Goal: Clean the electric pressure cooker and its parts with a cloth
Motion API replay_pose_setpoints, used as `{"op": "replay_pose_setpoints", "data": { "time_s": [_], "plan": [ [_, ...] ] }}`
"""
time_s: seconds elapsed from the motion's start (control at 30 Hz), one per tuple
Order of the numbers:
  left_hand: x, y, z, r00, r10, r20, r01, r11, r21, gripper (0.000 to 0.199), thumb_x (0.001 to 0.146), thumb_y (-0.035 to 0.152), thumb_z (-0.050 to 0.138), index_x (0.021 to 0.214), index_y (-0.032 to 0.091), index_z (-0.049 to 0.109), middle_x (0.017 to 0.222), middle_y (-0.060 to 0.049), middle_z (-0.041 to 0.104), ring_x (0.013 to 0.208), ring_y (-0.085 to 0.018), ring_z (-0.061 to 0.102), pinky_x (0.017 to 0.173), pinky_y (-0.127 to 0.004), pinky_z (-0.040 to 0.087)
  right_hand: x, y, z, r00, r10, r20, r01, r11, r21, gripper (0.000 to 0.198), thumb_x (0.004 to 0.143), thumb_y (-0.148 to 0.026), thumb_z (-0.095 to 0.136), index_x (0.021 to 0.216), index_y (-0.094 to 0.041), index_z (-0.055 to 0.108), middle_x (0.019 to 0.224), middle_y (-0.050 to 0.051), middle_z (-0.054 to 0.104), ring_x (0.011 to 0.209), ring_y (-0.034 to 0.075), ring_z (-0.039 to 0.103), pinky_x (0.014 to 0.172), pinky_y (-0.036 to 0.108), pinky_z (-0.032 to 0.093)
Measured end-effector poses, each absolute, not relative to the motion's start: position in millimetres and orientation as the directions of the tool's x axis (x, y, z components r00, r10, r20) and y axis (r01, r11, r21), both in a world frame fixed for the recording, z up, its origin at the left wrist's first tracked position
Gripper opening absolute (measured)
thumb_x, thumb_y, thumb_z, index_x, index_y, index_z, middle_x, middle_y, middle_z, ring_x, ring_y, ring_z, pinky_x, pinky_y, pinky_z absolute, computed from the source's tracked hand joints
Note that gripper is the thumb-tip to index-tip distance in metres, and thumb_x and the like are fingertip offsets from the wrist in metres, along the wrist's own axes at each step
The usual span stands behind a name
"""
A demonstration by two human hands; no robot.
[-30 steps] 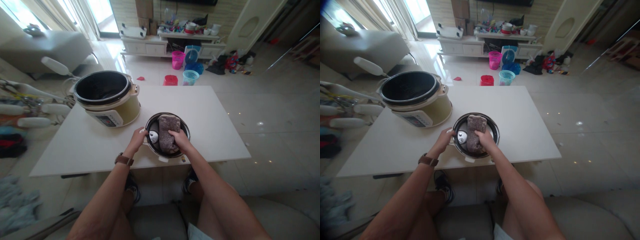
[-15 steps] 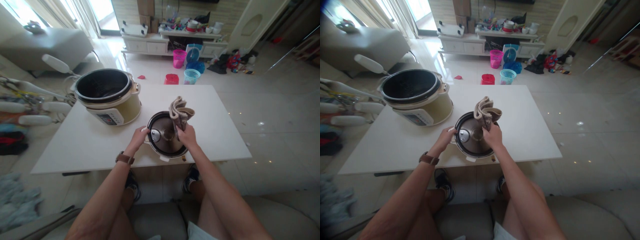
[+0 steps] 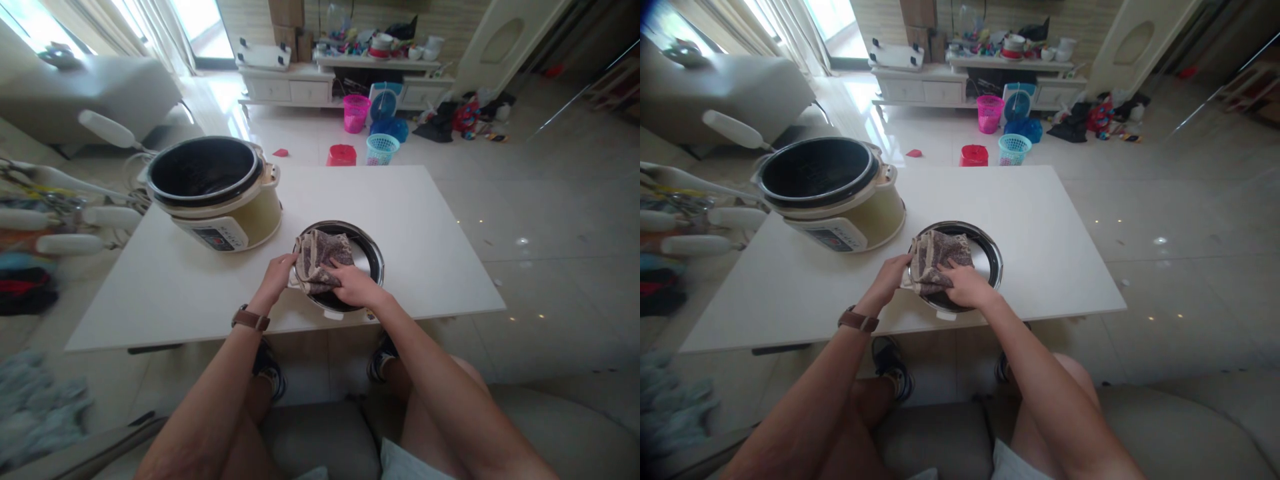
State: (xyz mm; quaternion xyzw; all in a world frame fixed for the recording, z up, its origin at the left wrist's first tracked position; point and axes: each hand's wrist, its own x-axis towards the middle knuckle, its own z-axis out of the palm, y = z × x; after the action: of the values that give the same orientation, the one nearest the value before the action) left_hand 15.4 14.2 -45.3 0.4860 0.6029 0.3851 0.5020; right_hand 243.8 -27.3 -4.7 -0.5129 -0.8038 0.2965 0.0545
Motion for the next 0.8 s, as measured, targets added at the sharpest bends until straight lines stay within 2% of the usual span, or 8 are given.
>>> {"op": "replay_pose_setpoints", "data": {
  "time_s": [0.1,0.2,0.33,0.47,0.57,0.63,0.7,0.8],
  "plan": [
    [12.5,14.8,-45.9,-0.008,0.974,-0.225,0.259,0.219,0.941,0.043,0.081,0.058,0.061,0.077,0.017,0.074,0.086,-0.007,0.077,0.095,-0.026,0.064,0.087,-0.034,0.047,259.6,-25.5,6.3,-0.47,0.817,-0.334,0.789,0.22,-0.573,0.032,0.087,-0.026,0.064,0.111,-0.023,0.084,0.126,0.008,0.081,0.122,0.031,0.073,0.104,0.035,0.053],
    [12.3,16.3,-44.9,-0.001,0.978,-0.209,0.276,0.201,0.94,0.042,0.08,0.057,0.06,0.077,0.017,0.073,0.089,-0.007,0.077,0.099,-0.027,0.064,0.09,-0.034,0.046,279.5,-22.1,10.3,-0.418,0.818,-0.395,0.673,-0.013,-0.74,0.017,0.078,-0.029,0.069,0.08,-0.017,0.08,0.09,0.007,0.082,0.093,0.027,0.074,0.086,0.033,0.056],
    [14.9,18.1,-41.5,0.002,0.977,-0.213,0.277,0.204,0.939,0.041,0.079,0.056,0.061,0.079,0.017,0.073,0.089,-0.006,0.077,0.095,-0.026,0.064,0.09,-0.033,0.045,306.6,-14.7,7.0,-0.107,0.939,-0.328,0.182,-0.306,-0.935,0.025,0.065,-0.031,0.076,0.086,-0.017,0.076,0.087,0.004,0.079,0.087,0.026,0.072,0.081,0.036,0.059],
    [16.6,17.4,-39.2,-0.008,0.98,-0.198,0.292,0.191,0.937,0.039,0.08,0.055,0.06,0.076,0.018,0.071,0.081,-0.005,0.073,0.086,-0.024,0.06,0.082,-0.033,0.044,324.5,-1.5,1.0,0.434,0.893,-0.12,-0.216,-0.026,-0.976,0.033,0.064,-0.033,0.077,0.094,-0.021,0.068,0.095,0.003,0.077,0.094,0.025,0.073,0.089,0.043,0.062],
    [17.3,15.7,-38.0,-0.002,0.978,-0.206,0.287,0.198,0.937,0.035,0.077,0.054,0.064,0.072,0.02,0.066,0.074,-0.002,0.068,0.079,-0.022,0.057,0.077,-0.032,0.043,330.0,6.9,-2.6,0.703,0.709,0.047,-0.18,0.242,-0.953,0.03,0.071,-0.035,0.073,0.097,-0.023,0.064,0.1,0.003,0.076,0.102,0.024,0.073,0.093,0.044,0.062],
    [17.7,14.7,-37.2,-0.001,0.975,-0.221,0.29,0.211,0.933,0.033,0.075,0.053,0.066,0.072,0.02,0.064,0.071,-0.001,0.065,0.075,-0.021,0.055,0.073,-0.032,0.041,330.0,7.4,-3.9,0.763,0.629,0.152,-0.061,0.303,-0.951,0.028,0.074,-0.037,0.073,0.097,-0.022,0.066,0.099,0.004,0.076,0.103,0.024,0.074,0.092,0.041,0.063],
    [18.0,14.5,-36.5,0.0,0.977,-0.214,0.302,0.204,0.931,0.032,0.074,0.051,0.065,0.073,0.02,0.065,0.072,-0.001,0.065,0.076,-0.021,0.054,0.073,-0.031,0.041,326.3,2.9,-5.0,0.731,0.638,0.244,0.08,0.275,-0.958,0.026,0.077,-0.039,0.073,0.096,-0.021,0.069,0.095,0.005,0.077,0.1,0.024,0.075,0.089,0.038,0.062],
    [18.5,15.4,-36.6,0.002,0.981,-0.194,0.32,0.183,0.93,0.03,0.074,0.048,0.064,0.074,0.019,0.067,0.075,-0.002,0.067,0.078,-0.021,0.055,0.073,-0.031,0.041,311.5,-9.7,-6.9,0.52,0.79,0.324,0.323,0.169,-0.931,0.025,0.085,-0.044,0.069,0.088,-0.02,0.073,0.085,0.006,0.078,0.089,0.025,0.076,0.084,0.037,0.061]
  ]
}}
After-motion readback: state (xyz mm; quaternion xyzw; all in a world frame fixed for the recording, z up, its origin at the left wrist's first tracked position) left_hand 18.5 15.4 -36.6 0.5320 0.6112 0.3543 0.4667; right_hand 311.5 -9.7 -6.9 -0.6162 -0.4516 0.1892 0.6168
